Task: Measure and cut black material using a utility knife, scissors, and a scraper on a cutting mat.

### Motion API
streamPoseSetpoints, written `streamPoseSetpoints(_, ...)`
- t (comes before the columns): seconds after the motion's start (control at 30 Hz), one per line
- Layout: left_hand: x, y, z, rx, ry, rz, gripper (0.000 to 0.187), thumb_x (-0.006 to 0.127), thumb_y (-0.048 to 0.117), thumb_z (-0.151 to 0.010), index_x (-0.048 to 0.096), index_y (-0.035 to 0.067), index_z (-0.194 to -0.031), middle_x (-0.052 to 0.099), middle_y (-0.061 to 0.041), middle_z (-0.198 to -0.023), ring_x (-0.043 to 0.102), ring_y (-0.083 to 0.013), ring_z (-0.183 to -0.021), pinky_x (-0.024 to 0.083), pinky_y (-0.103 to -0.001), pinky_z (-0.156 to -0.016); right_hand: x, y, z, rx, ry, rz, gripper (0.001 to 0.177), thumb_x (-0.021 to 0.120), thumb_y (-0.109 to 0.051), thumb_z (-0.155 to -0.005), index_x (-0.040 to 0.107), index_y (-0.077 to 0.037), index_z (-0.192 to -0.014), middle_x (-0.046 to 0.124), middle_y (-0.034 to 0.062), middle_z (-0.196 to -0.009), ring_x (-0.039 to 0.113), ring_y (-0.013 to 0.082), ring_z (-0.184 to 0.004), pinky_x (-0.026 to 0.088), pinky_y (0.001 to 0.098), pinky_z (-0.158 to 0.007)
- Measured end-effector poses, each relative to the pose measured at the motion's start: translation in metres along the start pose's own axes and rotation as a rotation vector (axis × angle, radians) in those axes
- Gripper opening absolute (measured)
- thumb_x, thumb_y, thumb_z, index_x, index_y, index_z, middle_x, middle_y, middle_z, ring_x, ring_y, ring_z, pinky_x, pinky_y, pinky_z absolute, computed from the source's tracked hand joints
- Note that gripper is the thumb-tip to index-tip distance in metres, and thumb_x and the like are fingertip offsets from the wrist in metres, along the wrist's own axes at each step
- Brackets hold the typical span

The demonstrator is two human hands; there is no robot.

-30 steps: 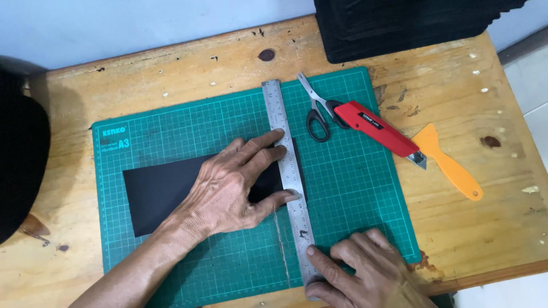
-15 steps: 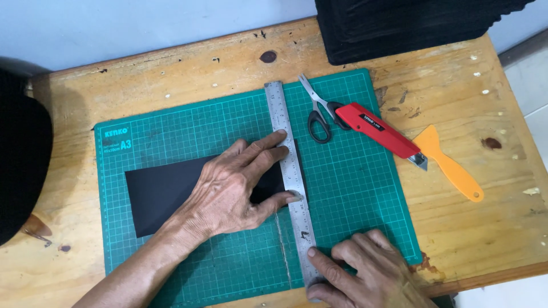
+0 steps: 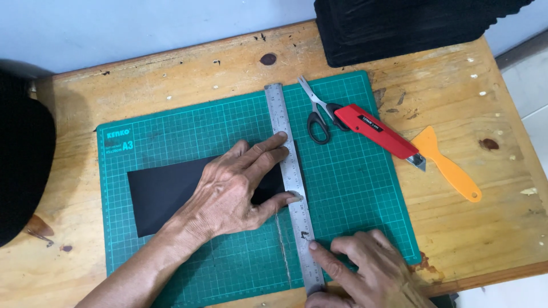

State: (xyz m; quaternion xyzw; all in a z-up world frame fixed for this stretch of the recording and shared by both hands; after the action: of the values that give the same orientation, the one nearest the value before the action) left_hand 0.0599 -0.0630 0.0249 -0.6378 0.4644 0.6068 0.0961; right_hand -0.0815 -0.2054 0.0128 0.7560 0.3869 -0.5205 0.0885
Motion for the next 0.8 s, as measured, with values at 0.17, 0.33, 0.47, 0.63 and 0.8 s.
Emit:
streamPoseSetpoints(0.17,-0.0019,0.0021,0.0008,0.049,0.052,-0.005,0.066,0.069,0.051,-0.095,0.058,0.004,-0.139,0.053,-0.013,-0.154,0.067,-0.0388,-0.117,0.052,-0.051,-0.092,-0.0008,-0.0014,-0.0032,-0.027,-0.009,-0.003,0.060,0.066,-0.060,-0.098,0.062,-0.012,-0.134,0.057,0.0079,-0.098,0.055,0.0233,-0.072,0.040,0.0423,-0.062)
streamPoseSetpoints(0.33,-0.0019,0.0027,0.0008,0.040,0.046,-0.007,0.065,0.068,0.052,-0.094,0.059,0.005,-0.138,0.054,-0.012,-0.154,0.067,-0.0392,-0.109,0.052,-0.050,-0.090,0.0019,0.0001,0.0025,-0.021,0.025,-0.006,0.057,0.061,-0.057,-0.101,0.062,-0.012,-0.135,0.059,0.0079,-0.099,0.056,0.0235,-0.071,0.038,0.0431,-0.062)
streamPoseSetpoints(0.47,-0.0006,0.0022,0.0003,0.032,0.034,-0.001,0.065,0.068,0.051,-0.094,0.058,0.005,-0.140,0.053,-0.013,-0.154,0.066,-0.0388,-0.119,0.050,-0.053,-0.096,0.0011,0.0001,0.0017,-0.032,0.041,-0.008,0.057,0.059,-0.057,-0.102,0.062,-0.012,-0.136,0.060,0.0073,-0.099,0.056,0.0225,-0.071,0.039,0.0423,-0.063)
streamPoseSetpoints(0.63,0.0002,0.0017,0.0002,0.029,0.031,-0.017,0.065,0.069,0.052,-0.094,0.058,0.006,-0.139,0.053,-0.011,-0.155,0.067,-0.0386,-0.101,0.052,-0.049,-0.085,0.0064,0.0014,0.0058,-0.035,0.001,-0.003,0.058,0.058,-0.058,-0.103,0.059,-0.013,-0.139,0.059,0.0067,-0.101,0.057,0.0231,-0.073,0.039,0.0426,-0.063)
streamPoseSetpoints(0.8,0.0003,0.0019,0.0000,0.030,0.033,-0.027,0.065,0.069,0.051,-0.094,0.058,0.006,-0.139,0.053,-0.011,-0.155,0.067,-0.0384,-0.101,0.052,-0.048,-0.085,0.0039,0.0007,0.0026,-0.026,0.014,-0.004,0.056,0.055,-0.057,-0.104,0.061,-0.013,-0.137,0.060,0.0056,-0.100,0.056,0.0229,-0.073,0.038,0.0422,-0.062)
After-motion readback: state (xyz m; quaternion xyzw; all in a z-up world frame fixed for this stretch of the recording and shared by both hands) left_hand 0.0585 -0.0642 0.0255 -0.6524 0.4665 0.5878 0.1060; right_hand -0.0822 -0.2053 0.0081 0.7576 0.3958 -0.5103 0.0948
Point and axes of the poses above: each hand's wrist, its own z-axis away from the middle knuckle, its own x-axis out of the palm, y = z × x, the point moved 9 cm from there along -z, towards the middle knuckle
